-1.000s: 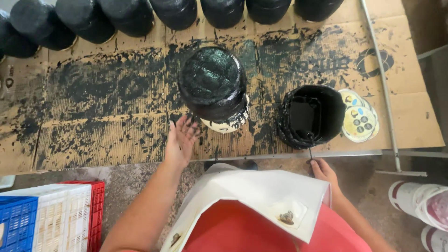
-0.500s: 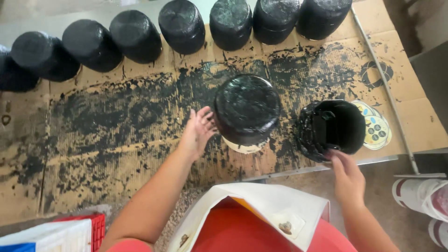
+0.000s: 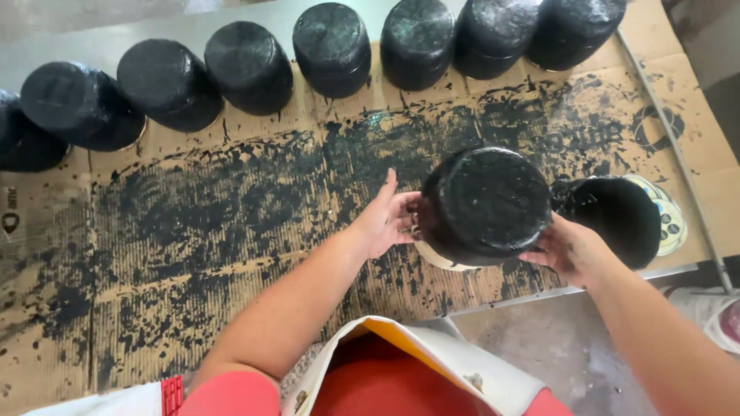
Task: Applying a black wax coating to a cheese wheel using a brush at a waxing station
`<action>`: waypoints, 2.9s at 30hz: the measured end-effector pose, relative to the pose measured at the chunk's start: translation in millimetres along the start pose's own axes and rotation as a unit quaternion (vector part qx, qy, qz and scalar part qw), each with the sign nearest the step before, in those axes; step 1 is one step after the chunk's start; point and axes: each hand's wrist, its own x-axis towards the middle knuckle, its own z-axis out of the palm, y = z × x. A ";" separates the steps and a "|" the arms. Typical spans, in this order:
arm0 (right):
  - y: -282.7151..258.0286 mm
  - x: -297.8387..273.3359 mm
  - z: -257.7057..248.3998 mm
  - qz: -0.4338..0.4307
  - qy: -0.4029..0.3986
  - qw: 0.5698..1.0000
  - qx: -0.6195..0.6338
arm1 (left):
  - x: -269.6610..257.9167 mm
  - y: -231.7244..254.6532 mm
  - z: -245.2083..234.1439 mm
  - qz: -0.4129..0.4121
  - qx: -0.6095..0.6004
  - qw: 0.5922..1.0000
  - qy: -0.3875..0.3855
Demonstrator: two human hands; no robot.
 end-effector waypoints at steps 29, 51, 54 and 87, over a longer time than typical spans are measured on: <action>32.9 -111.5 -0.5 -0.204 0.319 0.899 -0.219 | 2.7 -20.7 -6.9 0.023 -0.041 0.999 0.017; -30.1 49.2 -35.1 0.152 0.017 0.984 -0.092 | 33.9 -28.9 13.3 0.030 -0.081 0.996 0.006; -74.3 48.1 -36.1 0.135 -0.024 0.981 -0.133 | 42.9 -42.2 15.4 0.042 -0.079 0.996 0.026; 164.2 202.8 631.0 0.147 -0.321 0.912 -0.210 | -247.4 -119.5 -475.7 0.271 -0.437 0.774 0.370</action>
